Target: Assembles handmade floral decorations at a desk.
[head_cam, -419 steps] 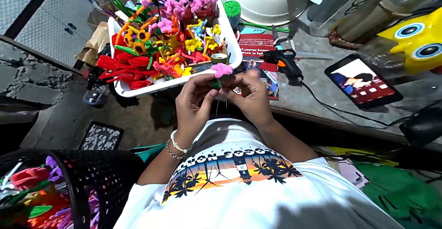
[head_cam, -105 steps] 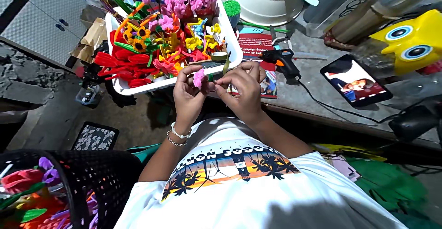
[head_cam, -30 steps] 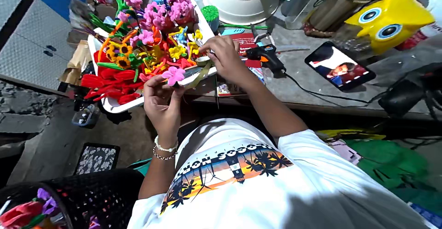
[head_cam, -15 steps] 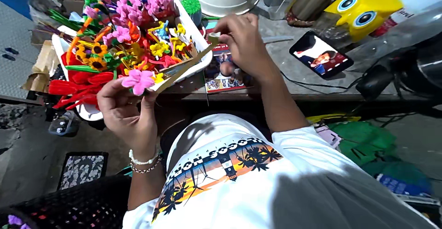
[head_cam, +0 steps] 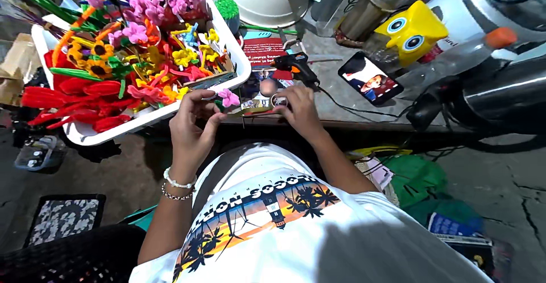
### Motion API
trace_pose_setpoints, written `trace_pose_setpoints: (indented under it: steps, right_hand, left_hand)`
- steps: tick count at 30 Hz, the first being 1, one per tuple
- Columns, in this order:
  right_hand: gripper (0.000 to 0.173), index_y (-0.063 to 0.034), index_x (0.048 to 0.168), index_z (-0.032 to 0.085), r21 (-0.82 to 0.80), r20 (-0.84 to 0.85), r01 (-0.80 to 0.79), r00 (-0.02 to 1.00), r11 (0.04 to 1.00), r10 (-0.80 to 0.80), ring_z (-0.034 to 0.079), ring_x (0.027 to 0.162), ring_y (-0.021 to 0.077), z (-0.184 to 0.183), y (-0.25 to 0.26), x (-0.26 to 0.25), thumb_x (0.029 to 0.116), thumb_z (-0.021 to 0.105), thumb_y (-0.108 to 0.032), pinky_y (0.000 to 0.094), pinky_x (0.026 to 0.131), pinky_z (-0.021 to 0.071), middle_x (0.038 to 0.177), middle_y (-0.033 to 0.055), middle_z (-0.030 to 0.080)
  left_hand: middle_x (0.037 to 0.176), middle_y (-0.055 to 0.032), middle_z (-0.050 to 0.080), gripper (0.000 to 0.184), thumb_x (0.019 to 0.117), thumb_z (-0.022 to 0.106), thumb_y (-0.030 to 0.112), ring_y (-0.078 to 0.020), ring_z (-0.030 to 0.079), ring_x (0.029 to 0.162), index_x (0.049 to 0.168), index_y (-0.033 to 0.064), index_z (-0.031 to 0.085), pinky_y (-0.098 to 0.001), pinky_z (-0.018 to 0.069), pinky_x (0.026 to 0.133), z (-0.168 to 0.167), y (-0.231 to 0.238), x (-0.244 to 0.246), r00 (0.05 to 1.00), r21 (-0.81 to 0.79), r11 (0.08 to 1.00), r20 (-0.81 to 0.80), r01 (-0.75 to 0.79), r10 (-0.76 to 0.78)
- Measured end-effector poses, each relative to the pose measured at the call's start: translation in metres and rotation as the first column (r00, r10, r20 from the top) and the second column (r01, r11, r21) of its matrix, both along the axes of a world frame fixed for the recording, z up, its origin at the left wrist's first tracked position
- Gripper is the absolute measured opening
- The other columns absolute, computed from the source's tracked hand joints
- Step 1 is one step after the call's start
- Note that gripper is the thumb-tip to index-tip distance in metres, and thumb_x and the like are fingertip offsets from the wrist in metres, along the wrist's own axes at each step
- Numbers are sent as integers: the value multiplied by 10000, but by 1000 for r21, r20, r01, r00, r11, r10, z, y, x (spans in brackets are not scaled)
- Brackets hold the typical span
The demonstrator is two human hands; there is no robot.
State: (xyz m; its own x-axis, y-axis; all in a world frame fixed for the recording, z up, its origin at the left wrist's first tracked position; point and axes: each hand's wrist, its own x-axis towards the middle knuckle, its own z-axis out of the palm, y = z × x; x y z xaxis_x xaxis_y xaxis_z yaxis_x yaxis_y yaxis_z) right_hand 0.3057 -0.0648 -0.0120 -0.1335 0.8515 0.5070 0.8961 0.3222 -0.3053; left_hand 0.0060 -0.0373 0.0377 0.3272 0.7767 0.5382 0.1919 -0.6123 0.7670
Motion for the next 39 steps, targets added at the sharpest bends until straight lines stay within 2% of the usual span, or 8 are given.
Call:
trace_pose_setpoints:
  steps: [3,7,13,18,21,25,28,39]
  right_hand:
    - [339,-25,1150,707,3,-74,164,984,986,-164,632,1134,380,29,18,18,1028,612,-326,592,1011,444,1168,190,687]
    - [317,-21,1229,670,-121,-58,276,957,953,-285,567,1221,439,41,38,26,978,681,-214,635,1057,387,1269,222,631]
    - [106,-44,1028,738,-79,-10,220,975,972,-221,642,1098,377,19,30,4,943,673,-43,558,962,488,1098,167,704]
    - [250,14,1209,672,-337,-45,380,907,861,-418,653,1075,441,30,0,-2,1011,616,-128,592,892,537,1133,248,672]
    - [332,-3,1300,624,-410,-91,267,939,872,-331,620,1139,449,28,-12,0,997,660,-133,598,935,526,1265,261,609]
    - [537,-147,1406,622,-367,-29,178,979,913,-202,506,1316,443,7,-11,1,915,783,-292,639,1010,457,1518,193,484]
    - [523,-169,1416,626,-330,29,206,978,921,-208,519,1325,407,-1,-9,2,941,743,-355,607,1008,464,1531,138,505]
    - [467,-120,1439,602,-365,96,279,960,888,-262,507,1371,405,2,-17,43,990,684,-220,612,1079,425,1510,165,532]
  left_hand:
    - [1049,-49,671,421,948,676,60,-56,666,902,1325,-33,513,-230,572,841,1,0,-2,1000,2,1000,14,-20,20]
    - [1069,-47,668,435,938,692,55,-64,666,929,1326,-28,514,-234,574,854,1,2,-4,998,8,1000,47,-29,29]
    - [1092,-48,662,433,936,701,53,-68,668,937,1319,-25,515,-240,580,859,1,3,-8,998,23,999,63,-29,27]
    - [1174,-10,636,427,935,707,52,-57,657,984,1312,4,511,-247,575,888,5,1,-13,986,24,999,165,-32,28]
    - [1217,63,627,412,953,705,77,-54,660,1026,1315,101,508,-257,581,911,12,-4,-11,950,-19,1000,311,20,-13]
    - [1182,105,643,421,949,741,165,-54,659,998,1301,199,513,-248,583,871,22,-14,-12,895,-36,998,445,41,-21]
    - [1176,111,651,433,936,758,193,-52,661,990,1302,217,528,-249,585,860,32,-23,-16,887,-2,1000,462,21,-18]
    - [1135,88,670,465,914,788,230,-80,676,974,1301,221,530,-274,597,852,41,-40,-32,886,0,1000,464,-19,17]
